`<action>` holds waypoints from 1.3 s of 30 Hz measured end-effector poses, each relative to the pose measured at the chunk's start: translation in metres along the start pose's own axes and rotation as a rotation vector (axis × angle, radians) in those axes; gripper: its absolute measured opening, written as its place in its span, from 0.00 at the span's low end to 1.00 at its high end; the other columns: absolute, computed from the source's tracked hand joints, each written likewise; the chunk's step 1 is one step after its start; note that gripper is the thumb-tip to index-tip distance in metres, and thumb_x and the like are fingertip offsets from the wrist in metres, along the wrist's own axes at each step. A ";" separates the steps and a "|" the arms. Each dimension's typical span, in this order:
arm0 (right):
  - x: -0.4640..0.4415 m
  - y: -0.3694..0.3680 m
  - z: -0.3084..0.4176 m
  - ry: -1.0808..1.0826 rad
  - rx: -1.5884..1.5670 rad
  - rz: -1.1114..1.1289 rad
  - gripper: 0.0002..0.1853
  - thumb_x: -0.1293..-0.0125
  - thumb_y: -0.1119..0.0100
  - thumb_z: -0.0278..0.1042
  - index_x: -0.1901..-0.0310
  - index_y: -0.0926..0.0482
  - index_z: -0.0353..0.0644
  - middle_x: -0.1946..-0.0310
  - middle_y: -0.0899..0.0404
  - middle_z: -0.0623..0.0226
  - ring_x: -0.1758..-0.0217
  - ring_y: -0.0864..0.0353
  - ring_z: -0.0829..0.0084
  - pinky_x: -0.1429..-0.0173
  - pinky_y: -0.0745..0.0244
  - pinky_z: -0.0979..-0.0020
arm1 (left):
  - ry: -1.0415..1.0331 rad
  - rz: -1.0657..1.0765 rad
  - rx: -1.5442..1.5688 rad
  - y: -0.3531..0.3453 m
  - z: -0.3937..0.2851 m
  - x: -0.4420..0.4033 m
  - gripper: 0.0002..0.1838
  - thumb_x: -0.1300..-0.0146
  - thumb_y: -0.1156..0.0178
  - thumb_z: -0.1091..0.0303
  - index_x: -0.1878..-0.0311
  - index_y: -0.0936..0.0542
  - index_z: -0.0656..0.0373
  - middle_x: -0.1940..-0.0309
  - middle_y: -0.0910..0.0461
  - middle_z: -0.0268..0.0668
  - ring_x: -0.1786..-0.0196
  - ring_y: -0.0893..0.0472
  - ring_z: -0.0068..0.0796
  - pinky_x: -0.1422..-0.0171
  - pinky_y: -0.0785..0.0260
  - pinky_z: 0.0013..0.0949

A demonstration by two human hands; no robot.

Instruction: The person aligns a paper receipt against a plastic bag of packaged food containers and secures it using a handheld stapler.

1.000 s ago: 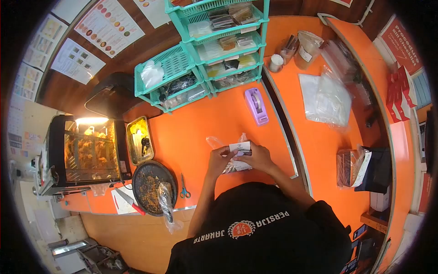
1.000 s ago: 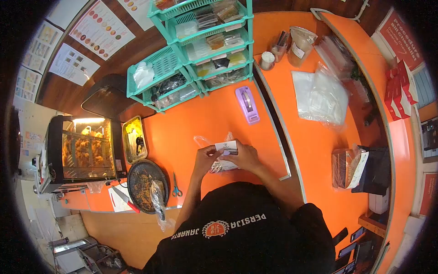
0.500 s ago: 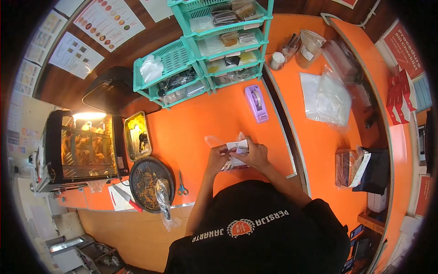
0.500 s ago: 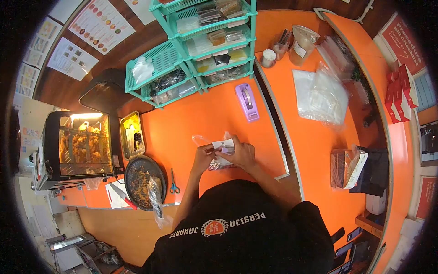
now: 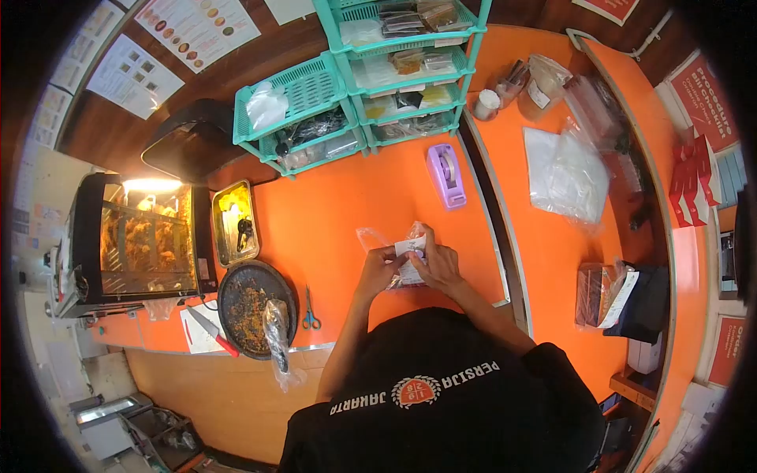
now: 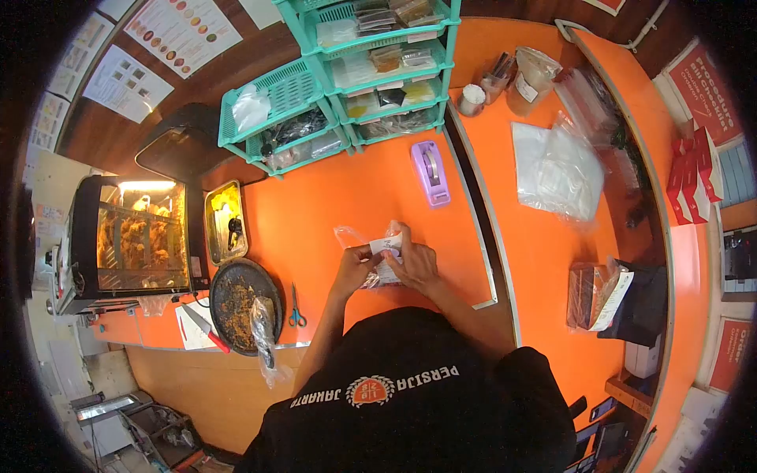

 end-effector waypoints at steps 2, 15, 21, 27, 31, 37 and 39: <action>-0.001 0.001 0.002 -0.017 -0.014 0.003 0.42 0.26 0.43 0.54 0.23 0.48 0.36 0.68 0.13 0.43 0.66 0.12 0.42 0.62 0.19 0.46 | 0.044 -0.030 -0.035 -0.001 0.000 0.000 0.15 0.26 0.35 0.64 0.46 0.12 0.66 0.65 0.10 0.35 0.70 0.18 0.19 0.63 0.25 0.28; -0.001 0.000 0.005 -0.005 -0.071 0.039 0.35 0.25 0.46 0.44 0.26 0.51 0.39 0.67 0.14 0.43 0.64 0.14 0.38 0.59 0.20 0.42 | -0.006 -0.078 -0.155 -0.003 -0.011 0.003 0.13 0.26 0.35 0.68 0.47 0.12 0.68 0.63 0.10 0.35 0.63 0.17 0.18 0.57 0.22 0.30; -0.003 0.001 0.007 -0.041 -0.090 0.099 0.34 0.24 0.46 0.44 0.27 0.51 0.40 0.64 0.14 0.42 0.62 0.13 0.37 0.56 0.19 0.44 | 0.069 -0.106 -0.168 -0.005 -0.004 0.002 0.12 0.26 0.35 0.68 0.49 0.13 0.68 0.64 0.11 0.35 0.63 0.17 0.18 0.57 0.22 0.31; -0.003 0.005 0.011 0.042 -0.084 0.076 0.41 0.27 0.36 0.50 0.26 0.48 0.38 0.51 0.16 0.45 0.53 0.12 0.45 0.49 0.18 0.51 | -0.037 -0.185 0.289 0.006 -0.027 0.007 0.13 0.26 0.35 0.64 0.52 0.12 0.66 0.68 0.11 0.35 0.65 0.16 0.21 0.60 0.24 0.31; -0.003 0.005 0.005 0.086 -0.014 0.118 0.36 0.33 0.29 0.54 0.34 0.29 0.37 0.49 0.15 0.49 0.50 0.12 0.51 0.47 0.17 0.54 | -0.030 -0.143 0.148 0.010 -0.008 0.004 0.13 0.25 0.35 0.64 0.53 0.12 0.67 0.70 0.13 0.33 0.66 0.18 0.17 0.61 0.25 0.27; -0.007 0.018 0.017 -0.089 -0.275 0.215 0.26 0.40 0.22 0.54 0.47 0.13 0.43 0.56 0.11 0.60 0.56 0.10 0.61 0.51 0.17 0.61 | -0.029 -0.088 0.118 0.016 -0.019 0.008 0.13 0.26 0.33 0.64 0.52 0.12 0.67 0.69 0.13 0.31 0.66 0.18 0.16 0.62 0.26 0.26; -0.008 0.020 0.020 -0.129 -0.276 0.237 0.24 0.41 0.22 0.53 0.49 0.11 0.45 0.60 0.10 0.60 0.58 0.09 0.62 0.53 0.18 0.61 | -0.024 -0.055 0.095 0.019 -0.020 0.006 0.13 0.26 0.33 0.64 0.51 0.12 0.67 0.67 0.13 0.32 0.65 0.18 0.17 0.59 0.25 0.27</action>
Point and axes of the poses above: each hand's wrist, its own x-axis away from the middle knuckle, its own y-axis out of the back of the hand, z = x × y, the point moved 4 cm from there along -x, towards the middle knuckle
